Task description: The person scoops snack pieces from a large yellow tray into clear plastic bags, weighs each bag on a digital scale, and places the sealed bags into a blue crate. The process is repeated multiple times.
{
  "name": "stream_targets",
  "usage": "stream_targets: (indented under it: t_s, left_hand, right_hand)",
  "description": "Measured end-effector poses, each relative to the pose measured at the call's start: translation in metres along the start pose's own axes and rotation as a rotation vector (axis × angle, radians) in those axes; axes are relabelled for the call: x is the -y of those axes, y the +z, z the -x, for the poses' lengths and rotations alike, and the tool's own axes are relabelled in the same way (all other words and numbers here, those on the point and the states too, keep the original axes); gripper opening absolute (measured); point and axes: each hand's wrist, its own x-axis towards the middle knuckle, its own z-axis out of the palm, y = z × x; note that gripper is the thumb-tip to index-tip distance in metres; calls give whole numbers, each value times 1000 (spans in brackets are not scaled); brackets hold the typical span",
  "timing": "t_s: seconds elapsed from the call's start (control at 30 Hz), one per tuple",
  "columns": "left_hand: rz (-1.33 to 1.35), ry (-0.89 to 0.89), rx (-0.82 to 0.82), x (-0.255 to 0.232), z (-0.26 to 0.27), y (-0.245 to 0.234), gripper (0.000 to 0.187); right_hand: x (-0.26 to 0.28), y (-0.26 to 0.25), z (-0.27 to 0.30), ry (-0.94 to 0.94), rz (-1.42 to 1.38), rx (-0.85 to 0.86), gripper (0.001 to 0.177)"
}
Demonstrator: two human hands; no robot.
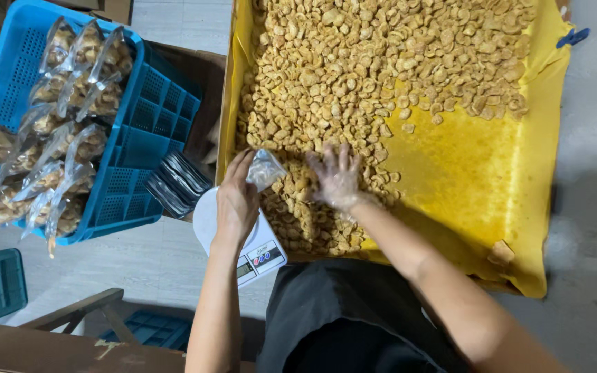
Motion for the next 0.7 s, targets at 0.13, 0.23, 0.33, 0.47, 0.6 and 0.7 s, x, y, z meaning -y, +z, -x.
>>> stream_targets:
  t_s: [0.13,0.23,0.33,0.47,0.6,0.7]
  left_hand:
    - [45,-164,75,2,0,-9,63]
    - [76,-153,69,1,-7,-11,63]
    - [73,-83,36,-1,-13,-14,64]
    - [223,-266,116,-4,-9,-13,62]
    - [232,-231,103,-6,-4,-14,63]
    - [233,-322,131,-6,-1,-15,61]
  right_hand:
    - [-28,-32,-37,143,-191,173,116]
    - [-15,-41,-30,266,-572,145,114]
    - [-5,-42,-6,146,-354,183,97]
    - [-12,-41,9,274,-498,220,85]
    - [1,-30,11,362,-613,225,88]
    - [7,-9,12,75,-174,174,79]
